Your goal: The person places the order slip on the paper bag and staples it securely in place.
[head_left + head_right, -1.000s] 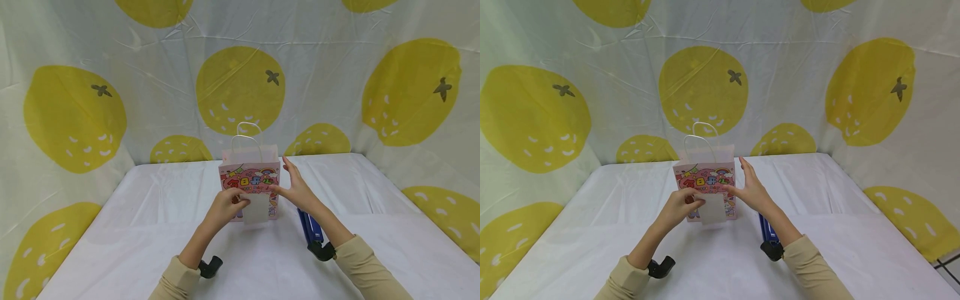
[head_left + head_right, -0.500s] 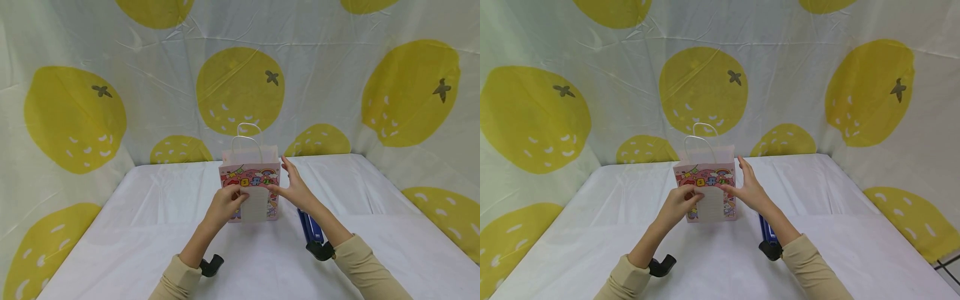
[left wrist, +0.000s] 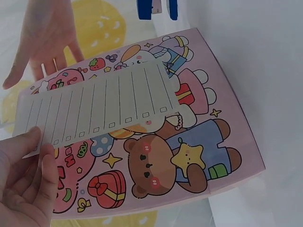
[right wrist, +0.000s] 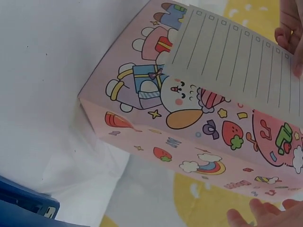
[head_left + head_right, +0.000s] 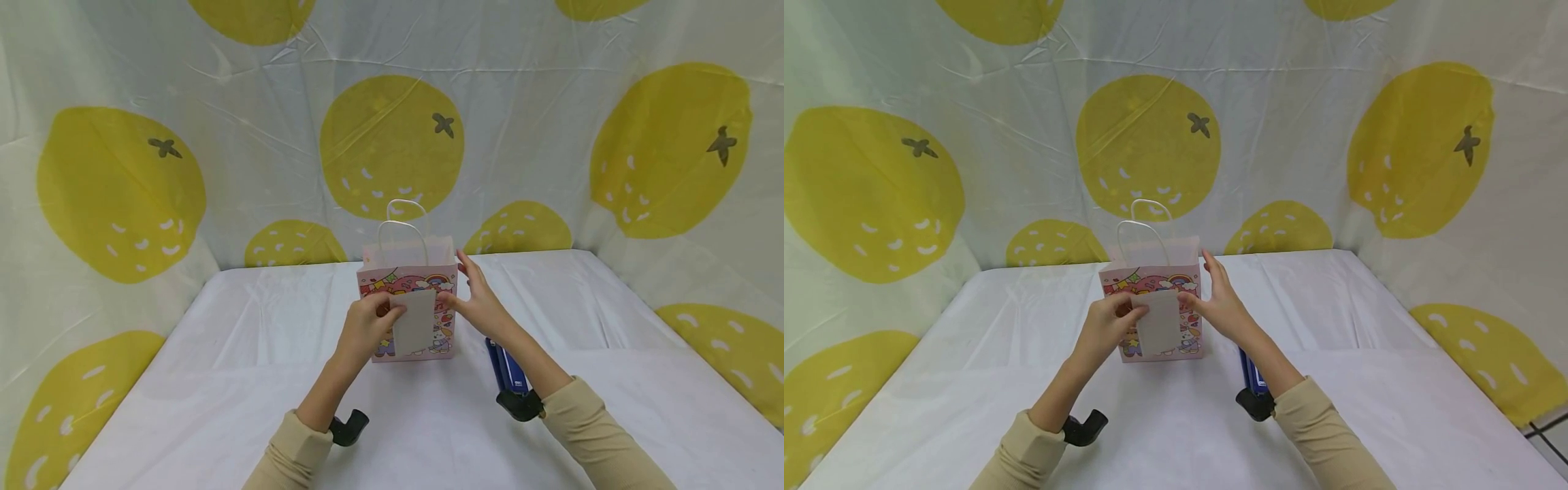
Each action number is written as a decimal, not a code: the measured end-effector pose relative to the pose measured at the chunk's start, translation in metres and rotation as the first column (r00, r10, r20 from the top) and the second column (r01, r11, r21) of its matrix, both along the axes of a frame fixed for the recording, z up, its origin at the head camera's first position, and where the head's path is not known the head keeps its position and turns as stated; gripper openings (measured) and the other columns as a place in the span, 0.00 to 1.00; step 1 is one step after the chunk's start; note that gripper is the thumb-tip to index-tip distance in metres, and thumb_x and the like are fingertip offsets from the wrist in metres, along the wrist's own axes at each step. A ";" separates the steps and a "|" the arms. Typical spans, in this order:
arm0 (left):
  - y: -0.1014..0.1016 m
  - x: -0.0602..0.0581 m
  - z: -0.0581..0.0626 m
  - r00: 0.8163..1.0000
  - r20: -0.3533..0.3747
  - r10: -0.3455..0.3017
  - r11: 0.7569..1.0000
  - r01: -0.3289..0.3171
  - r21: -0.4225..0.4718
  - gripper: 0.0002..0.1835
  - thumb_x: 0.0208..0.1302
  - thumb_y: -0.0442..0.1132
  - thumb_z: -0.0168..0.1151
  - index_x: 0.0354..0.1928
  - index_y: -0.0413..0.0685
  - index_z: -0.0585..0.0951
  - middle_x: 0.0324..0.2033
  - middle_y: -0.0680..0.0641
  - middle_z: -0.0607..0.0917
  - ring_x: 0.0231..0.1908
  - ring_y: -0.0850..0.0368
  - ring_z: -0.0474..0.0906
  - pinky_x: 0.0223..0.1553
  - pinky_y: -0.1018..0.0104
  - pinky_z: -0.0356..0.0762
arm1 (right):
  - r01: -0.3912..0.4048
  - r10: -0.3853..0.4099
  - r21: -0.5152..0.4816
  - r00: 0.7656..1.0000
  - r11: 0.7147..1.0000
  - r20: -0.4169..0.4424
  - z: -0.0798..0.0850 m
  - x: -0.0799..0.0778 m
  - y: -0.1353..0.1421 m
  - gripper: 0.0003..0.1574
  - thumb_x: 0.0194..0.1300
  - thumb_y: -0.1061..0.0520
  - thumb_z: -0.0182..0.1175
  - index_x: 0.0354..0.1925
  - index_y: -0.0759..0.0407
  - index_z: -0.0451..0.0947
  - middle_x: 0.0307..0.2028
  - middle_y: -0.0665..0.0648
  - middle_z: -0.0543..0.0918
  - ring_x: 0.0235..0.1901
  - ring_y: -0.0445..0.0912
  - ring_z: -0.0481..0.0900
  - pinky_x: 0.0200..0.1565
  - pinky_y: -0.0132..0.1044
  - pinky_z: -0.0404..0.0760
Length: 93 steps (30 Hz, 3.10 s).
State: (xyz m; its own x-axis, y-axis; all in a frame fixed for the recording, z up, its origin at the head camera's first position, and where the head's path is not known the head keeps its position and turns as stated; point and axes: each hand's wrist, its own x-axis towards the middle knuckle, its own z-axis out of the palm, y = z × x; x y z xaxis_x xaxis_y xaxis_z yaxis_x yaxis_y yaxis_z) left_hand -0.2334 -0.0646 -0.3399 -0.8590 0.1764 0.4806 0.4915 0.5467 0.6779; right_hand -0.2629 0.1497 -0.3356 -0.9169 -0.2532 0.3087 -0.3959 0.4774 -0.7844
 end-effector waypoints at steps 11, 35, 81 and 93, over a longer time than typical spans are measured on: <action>0.000 -0.002 0.005 0.998 -0.049 0.029 0.999 -0.027 0.037 0.10 0.56 0.38 0.63 0.23 0.40 0.76 0.18 0.47 0.77 0.20 0.62 0.66 0.20 0.75 0.65 | 0.009 -0.009 -0.012 1.000 1.000 0.020 0.004 -0.001 -0.003 0.65 0.50 0.33 0.61 0.71 0.51 0.33 0.71 0.61 0.42 0.69 0.57 0.45 0.66 0.57 0.48; 0.002 -0.005 0.006 0.984 -0.147 0.100 0.995 -0.103 -0.016 0.09 0.57 0.40 0.62 0.26 0.42 0.78 0.22 0.48 0.80 0.22 0.62 0.71 0.23 0.75 0.70 | 0.028 -0.025 -0.055 0.999 0.998 0.048 0.011 -0.004 -0.010 0.65 0.51 0.36 0.63 0.71 0.49 0.32 0.70 0.63 0.44 0.69 0.58 0.44 0.61 0.65 0.50; 0.006 -0.007 0.013 0.946 -0.264 0.186 0.979 -0.202 -0.035 0.10 0.56 0.43 0.62 0.27 0.42 0.80 0.22 0.49 0.79 0.22 0.61 0.69 0.23 0.75 0.69 | 0.019 -0.005 -0.134 0.994 0.991 0.106 0.037 -0.004 -0.023 0.58 0.59 0.57 0.60 0.71 0.55 0.30 0.70 0.67 0.40 0.69 0.61 0.42 0.62 0.61 0.56; 0.006 -0.009 0.012 0.948 -0.258 0.188 0.980 -0.200 -0.019 0.10 0.56 0.42 0.62 0.28 0.41 0.80 0.23 0.48 0.80 0.22 0.61 0.71 0.23 0.74 0.71 | 0.011 0.001 -0.156 0.997 0.988 0.075 0.019 -0.020 -0.018 0.60 0.57 0.51 0.63 0.71 0.48 0.31 0.70 0.62 0.41 0.69 0.59 0.45 0.61 0.58 0.60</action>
